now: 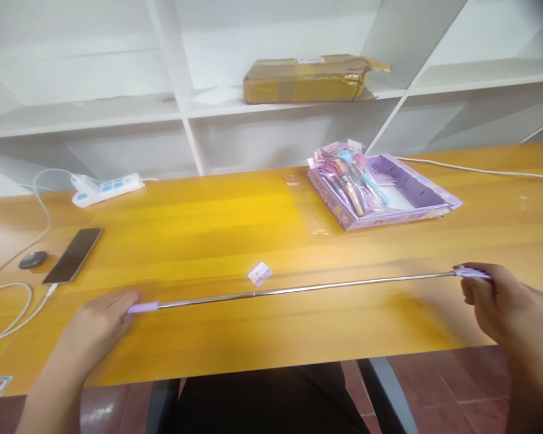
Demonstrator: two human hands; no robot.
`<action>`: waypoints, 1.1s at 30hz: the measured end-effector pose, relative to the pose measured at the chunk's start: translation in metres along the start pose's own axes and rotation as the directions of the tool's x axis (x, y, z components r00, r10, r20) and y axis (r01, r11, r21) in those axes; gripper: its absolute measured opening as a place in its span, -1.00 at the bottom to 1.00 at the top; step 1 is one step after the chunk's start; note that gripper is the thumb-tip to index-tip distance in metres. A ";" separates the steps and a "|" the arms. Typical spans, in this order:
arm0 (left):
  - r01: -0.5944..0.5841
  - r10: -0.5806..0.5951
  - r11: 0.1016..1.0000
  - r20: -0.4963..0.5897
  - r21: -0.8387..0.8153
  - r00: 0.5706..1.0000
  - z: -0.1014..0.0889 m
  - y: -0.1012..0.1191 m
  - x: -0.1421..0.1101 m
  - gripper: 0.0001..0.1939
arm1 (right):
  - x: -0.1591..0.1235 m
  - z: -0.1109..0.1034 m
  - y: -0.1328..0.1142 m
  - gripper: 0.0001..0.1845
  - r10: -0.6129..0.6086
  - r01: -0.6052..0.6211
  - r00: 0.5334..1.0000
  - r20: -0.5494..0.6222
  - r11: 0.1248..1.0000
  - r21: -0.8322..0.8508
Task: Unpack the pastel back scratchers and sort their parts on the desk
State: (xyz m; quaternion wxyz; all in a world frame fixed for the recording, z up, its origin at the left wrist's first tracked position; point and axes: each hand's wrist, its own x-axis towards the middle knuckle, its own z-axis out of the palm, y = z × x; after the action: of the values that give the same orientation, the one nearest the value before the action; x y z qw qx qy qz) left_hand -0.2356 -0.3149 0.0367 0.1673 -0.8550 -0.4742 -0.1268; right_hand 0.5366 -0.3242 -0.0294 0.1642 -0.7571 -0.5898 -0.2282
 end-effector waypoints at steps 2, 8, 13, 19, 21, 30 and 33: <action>-0.013 0.015 0.998 0.030 -0.059 0.999 -0.007 0.012 0.008 -0.76 | 0.004 -0.007 -0.007 -0.82 -0.033 0.029 0.998 0.044 0.996 0.089; -0.080 0.084 0.982 0.012 -0.173 0.996 -0.012 0.083 0.050 -0.53 | 0.012 -0.035 -0.097 -0.86 -0.377 0.397 0.917 -0.130 0.897 0.195; -0.071 0.059 0.982 -0.074 -0.174 0.995 0.005 0.148 0.079 -0.51 | -0.006 -0.067 -0.219 -0.76 -0.581 0.620 0.785 -0.217 0.734 0.276; 0.002 -0.011 0.979 -0.047 -0.202 0.999 0.015 0.174 0.078 -0.56 | -0.019 -0.096 -0.268 -0.73 -0.601 0.641 0.767 -0.224 0.725 0.251; 0.006 -0.015 0.976 -0.039 -0.217 0.999 0.013 0.172 0.076 -0.58 | -0.017 -0.101 -0.266 -0.72 -0.621 0.657 0.754 -0.216 0.722 0.218; 0.074 -0.055 0.956 0.075 -0.284 0.996 0.008 0.150 0.085 -0.49 | 0.020 -0.099 -0.260 -0.70 -0.758 0.654 0.651 -0.043 0.530 0.539; 0.210 -0.121 0.905 0.250 -0.369 0.961 0.009 0.138 0.083 -0.48 | 0.071 -0.099 -0.245 -0.54 -0.813 0.427 0.568 0.127 0.422 0.800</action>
State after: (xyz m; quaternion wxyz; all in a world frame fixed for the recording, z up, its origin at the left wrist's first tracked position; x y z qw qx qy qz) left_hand -0.0739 -0.3154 0.0369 -0.0725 -0.8362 -0.5261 -0.1367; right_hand 0.2991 -0.2563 0.0874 0.1739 -0.3775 -0.8936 0.1696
